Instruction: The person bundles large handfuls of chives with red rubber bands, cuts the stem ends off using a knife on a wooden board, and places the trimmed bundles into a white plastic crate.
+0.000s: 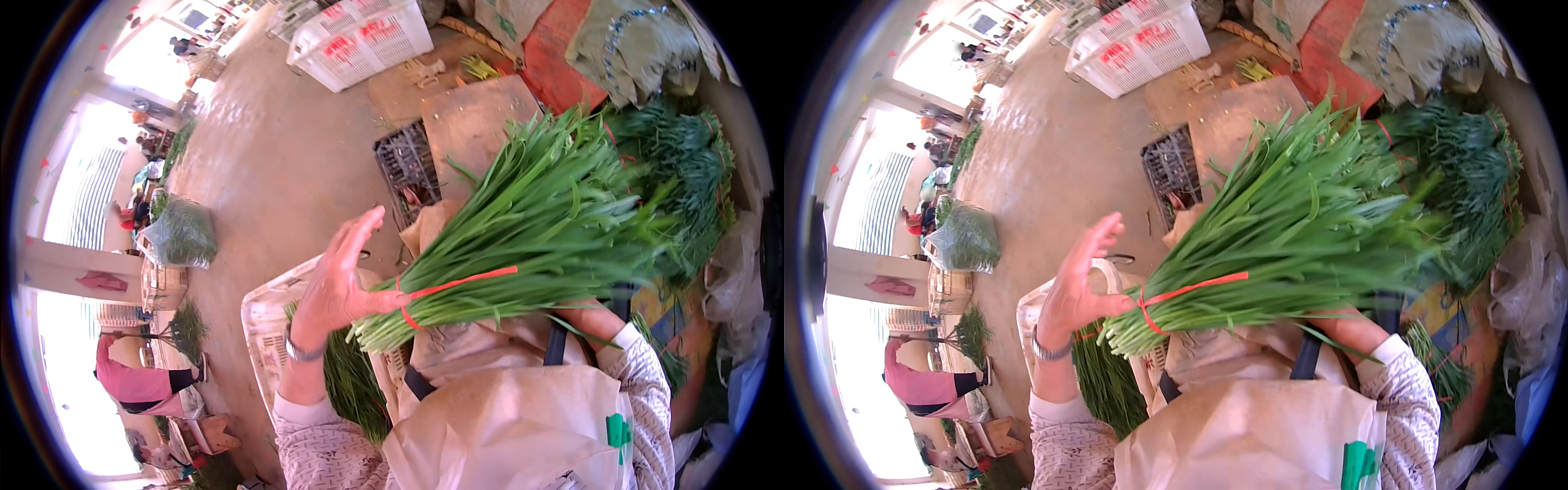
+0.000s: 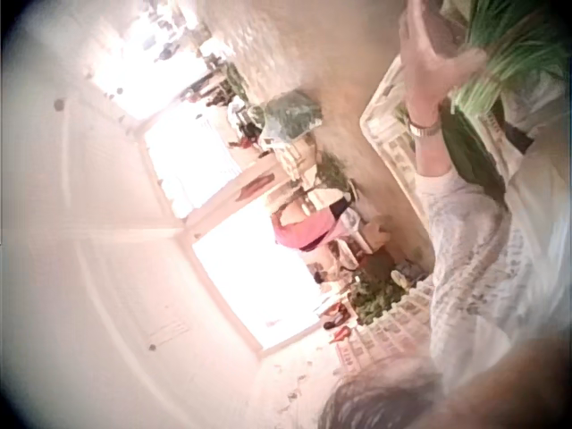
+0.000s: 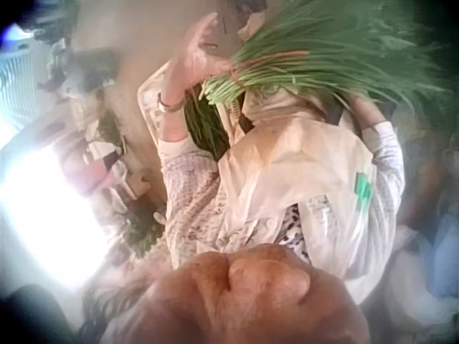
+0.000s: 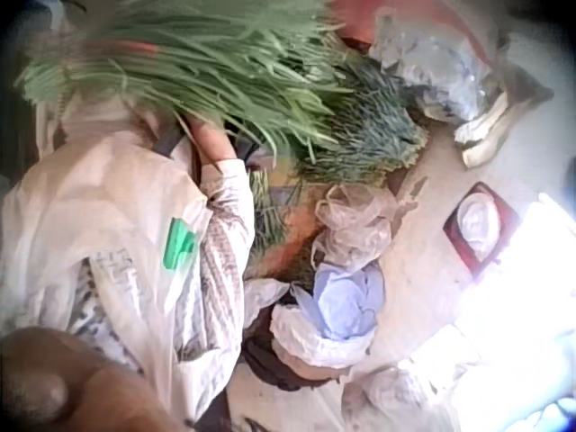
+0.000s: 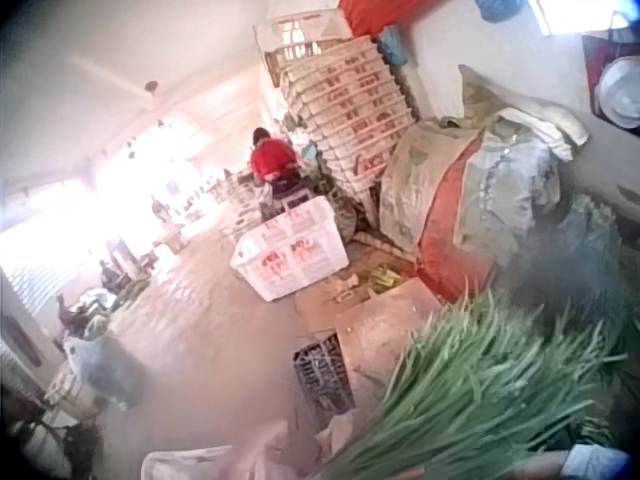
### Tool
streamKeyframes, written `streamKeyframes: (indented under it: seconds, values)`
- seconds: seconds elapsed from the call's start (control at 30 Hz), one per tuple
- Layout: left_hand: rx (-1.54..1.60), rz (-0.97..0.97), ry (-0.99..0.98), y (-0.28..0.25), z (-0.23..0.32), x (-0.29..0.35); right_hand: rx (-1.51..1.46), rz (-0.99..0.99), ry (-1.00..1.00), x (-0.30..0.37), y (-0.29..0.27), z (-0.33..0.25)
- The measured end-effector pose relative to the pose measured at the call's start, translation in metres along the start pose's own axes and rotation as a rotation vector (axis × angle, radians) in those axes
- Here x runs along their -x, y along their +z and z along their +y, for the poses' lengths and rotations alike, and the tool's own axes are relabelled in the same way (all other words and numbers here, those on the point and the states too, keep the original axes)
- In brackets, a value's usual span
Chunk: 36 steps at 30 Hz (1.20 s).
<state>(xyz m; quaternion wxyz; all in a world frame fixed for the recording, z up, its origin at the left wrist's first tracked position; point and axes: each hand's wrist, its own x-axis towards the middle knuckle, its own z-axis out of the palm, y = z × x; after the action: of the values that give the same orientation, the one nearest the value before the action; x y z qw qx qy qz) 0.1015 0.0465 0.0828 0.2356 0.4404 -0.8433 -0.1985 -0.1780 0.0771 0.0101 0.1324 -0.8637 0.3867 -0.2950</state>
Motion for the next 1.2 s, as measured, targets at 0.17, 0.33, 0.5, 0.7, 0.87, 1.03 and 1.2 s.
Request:
streamKeyframes:
  seconds: [0.17,0.33,0.5,0.7,0.87,1.03,1.2]
  values:
    - [0.138,-0.486,-0.089,0.054,-0.022,0.021,0.017,0.009,0.113,0.012,0.025,0.022]
    - [-0.378,-0.372,-0.036,0.063,0.033,0.058,-0.072,0.142,0.323,0.075,0.012,0.070]
    - [-0.449,-0.499,-0.052,0.062,0.042,0.067,-0.163,0.294,0.476,0.132,0.008,0.103]
    - [-0.236,-0.516,0.025,0.067,0.035,0.042,-0.233,0.533,0.612,0.192,-0.001,0.137]
    - [-0.298,-0.452,0.149,0.073,0.035,0.049,-0.690,0.864,0.928,0.240,-0.031,0.148]
    - [-0.358,-0.315,0.126,0.073,0.031,0.070,-0.653,1.107,0.980,0.250,-0.057,0.121]
    - [-0.398,-0.323,0.105,0.074,0.041,0.071,-0.480,1.082,0.839,0.214,-0.062,0.072]
